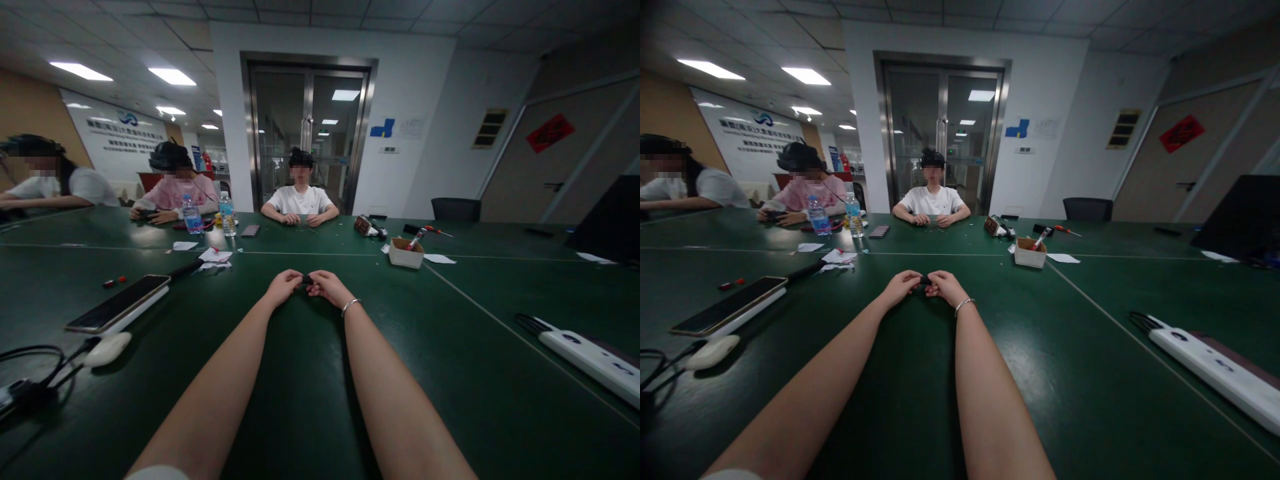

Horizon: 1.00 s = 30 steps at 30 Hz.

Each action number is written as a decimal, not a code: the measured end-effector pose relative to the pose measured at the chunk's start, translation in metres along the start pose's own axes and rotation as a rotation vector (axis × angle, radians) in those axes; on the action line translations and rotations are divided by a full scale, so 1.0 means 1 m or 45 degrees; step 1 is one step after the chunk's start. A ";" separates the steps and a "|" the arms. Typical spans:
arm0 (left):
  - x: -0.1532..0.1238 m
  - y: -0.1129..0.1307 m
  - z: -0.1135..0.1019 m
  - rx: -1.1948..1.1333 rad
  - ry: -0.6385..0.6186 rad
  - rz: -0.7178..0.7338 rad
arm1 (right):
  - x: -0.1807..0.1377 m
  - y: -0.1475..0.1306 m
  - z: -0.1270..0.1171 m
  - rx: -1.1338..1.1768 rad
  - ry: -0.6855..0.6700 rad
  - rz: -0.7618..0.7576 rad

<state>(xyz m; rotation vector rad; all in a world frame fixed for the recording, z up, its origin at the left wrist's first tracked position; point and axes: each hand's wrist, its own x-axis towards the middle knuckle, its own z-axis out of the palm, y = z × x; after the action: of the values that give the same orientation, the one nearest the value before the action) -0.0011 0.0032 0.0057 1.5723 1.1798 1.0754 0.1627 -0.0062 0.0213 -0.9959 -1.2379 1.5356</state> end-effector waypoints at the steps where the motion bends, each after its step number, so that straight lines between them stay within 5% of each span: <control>1: 0.000 -0.001 0.000 -0.003 0.005 -0.004 | 0.000 0.000 0.000 0.003 -0.002 -0.004; 30: -0.001 -0.001 0.000 -0.035 0.032 0.028 | 0.002 0.002 -0.001 0.024 -0.005 -0.006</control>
<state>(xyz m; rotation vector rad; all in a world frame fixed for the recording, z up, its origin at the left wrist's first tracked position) -0.0017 0.0027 0.0046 1.5577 1.1628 1.1242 0.1627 -0.0045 0.0195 -0.9776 -1.2253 1.5434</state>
